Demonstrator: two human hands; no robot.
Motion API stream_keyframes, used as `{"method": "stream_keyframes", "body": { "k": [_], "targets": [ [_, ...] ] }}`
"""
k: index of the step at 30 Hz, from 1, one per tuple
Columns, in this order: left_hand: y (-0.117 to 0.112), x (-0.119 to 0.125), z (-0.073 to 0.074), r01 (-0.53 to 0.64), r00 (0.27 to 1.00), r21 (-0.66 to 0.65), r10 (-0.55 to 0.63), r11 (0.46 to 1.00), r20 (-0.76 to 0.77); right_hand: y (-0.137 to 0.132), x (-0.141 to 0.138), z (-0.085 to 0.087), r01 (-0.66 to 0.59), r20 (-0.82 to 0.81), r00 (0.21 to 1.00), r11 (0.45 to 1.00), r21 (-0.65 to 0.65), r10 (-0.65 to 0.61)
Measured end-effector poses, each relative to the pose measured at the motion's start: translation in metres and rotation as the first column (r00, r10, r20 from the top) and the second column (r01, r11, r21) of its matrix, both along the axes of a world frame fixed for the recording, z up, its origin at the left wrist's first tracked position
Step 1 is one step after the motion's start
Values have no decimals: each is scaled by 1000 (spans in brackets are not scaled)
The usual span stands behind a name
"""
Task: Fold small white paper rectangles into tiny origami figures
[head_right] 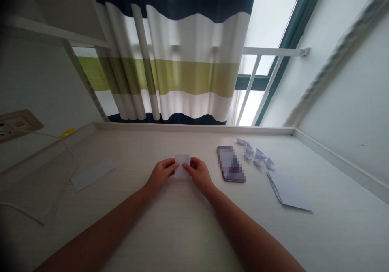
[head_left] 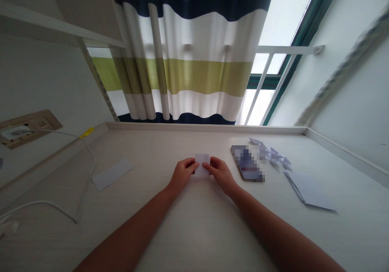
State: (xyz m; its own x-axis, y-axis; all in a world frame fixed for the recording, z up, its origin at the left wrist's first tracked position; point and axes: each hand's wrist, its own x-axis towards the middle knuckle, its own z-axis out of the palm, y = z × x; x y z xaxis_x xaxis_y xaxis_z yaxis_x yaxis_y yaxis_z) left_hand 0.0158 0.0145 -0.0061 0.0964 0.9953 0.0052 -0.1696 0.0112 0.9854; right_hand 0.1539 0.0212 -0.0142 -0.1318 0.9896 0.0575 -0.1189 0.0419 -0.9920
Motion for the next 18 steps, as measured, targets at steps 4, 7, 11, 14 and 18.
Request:
{"method": "stream_keyframes", "body": {
  "k": [4, 7, 11, 14, 18],
  "targets": [
    [0, -1, -1, -15, 997, -7, 15, 1000, -76, 1, 0, 0, 16, 15, 1000, 1000, -1, -16],
    [1, -2, -1, -14, 992, 18, 16, 1000, -125, 0, 0, 1, 23, 21, 1000, 1000, -15, -23],
    [1, -2, -1, -21, 991, 36, 26, 999, -128, 0, 0, 3, 27, 21, 999, 999, -22, -27],
    [1, -1, -1, -36, 990, 39, 41, 999, -132, -2, 0, 4, 26, 21, 999, 999, -34, -26],
    [2, -3, -3, -55, 986, 52, 63, 997, -155, -3, 1, 8, 28, 9, 1000, 998, -59, -28]
  ]
}}
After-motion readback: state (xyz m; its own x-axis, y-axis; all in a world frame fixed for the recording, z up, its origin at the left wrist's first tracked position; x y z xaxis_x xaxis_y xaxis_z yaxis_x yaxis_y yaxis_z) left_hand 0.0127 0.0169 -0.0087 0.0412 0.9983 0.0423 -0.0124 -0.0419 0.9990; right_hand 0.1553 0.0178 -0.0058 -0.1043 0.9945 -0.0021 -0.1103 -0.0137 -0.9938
